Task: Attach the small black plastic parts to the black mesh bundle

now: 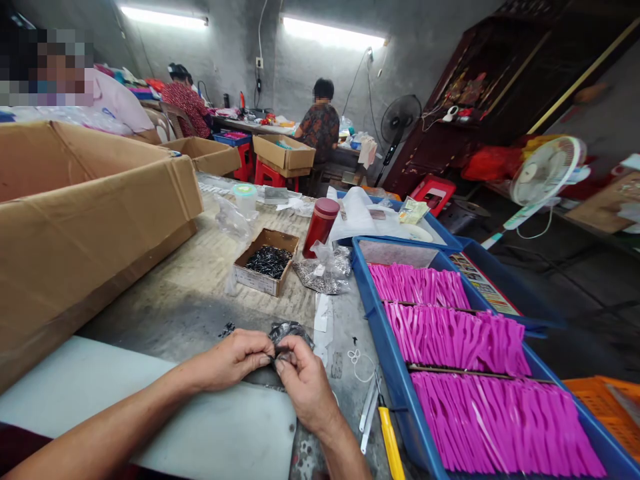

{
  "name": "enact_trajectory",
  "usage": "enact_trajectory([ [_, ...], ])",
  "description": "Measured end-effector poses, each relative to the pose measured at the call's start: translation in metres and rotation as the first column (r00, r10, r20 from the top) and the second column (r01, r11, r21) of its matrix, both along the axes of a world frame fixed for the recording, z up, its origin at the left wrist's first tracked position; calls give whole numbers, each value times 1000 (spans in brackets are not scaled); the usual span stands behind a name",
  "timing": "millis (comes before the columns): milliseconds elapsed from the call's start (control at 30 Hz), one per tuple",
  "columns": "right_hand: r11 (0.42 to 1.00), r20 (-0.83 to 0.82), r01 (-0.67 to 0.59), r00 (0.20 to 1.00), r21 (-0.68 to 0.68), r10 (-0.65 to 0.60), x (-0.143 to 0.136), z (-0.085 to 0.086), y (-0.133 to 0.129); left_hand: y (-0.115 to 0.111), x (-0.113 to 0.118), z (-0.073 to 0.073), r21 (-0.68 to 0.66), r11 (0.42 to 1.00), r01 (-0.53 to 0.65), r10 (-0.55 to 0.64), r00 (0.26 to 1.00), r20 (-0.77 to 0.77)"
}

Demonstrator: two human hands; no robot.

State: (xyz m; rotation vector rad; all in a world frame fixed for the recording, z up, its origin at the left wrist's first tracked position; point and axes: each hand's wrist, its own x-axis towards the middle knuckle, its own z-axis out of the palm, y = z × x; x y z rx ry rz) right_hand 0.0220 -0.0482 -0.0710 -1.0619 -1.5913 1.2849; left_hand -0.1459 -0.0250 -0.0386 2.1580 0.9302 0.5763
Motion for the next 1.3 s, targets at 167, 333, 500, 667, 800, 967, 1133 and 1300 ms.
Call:
enact_trajectory([
  [167, 999, 75, -18, 997, 35, 16, 2, -2, 0, 0, -1, 0, 22, 1000, 12, -12, 1000, -15],
  [333, 997, 114, -44, 993, 64, 37, 2, -2, 0, -1, 0, -2, 31, 999, 33, -32, 999, -37],
  [500, 998, 108, -45, 993, 35, 41, 2, -3, 0, -1, 0, -2, 27, 999, 23, -22, 999, -47],
  [667, 999, 109, -39, 993, 22, 37, 1, -2, 1, -1, 1, -1, 29, 999, 18, -17, 998, -58],
  [800, 1000, 95, -23, 995, 16, 21, 0, 0, 0, -2, 1, 0, 29, 999, 15, -13, 998, -69],
  [967, 1000, 93, 3, 996, 18, -5, -1, -1, 0, -2, 1, 1, 26, 1000, 9, -7, 998, -62],
  [1133, 999, 106, 45, 993, 26, -48, -1, -3, 1, -2, 1, 1, 2, 1000, -21, 21, 999, -31],
  [1300, 994, 54, 98, 994, 43, -100, -1, -7, 1, -2, 1, -1, -61, 995, -81, 82, 996, 24],
])
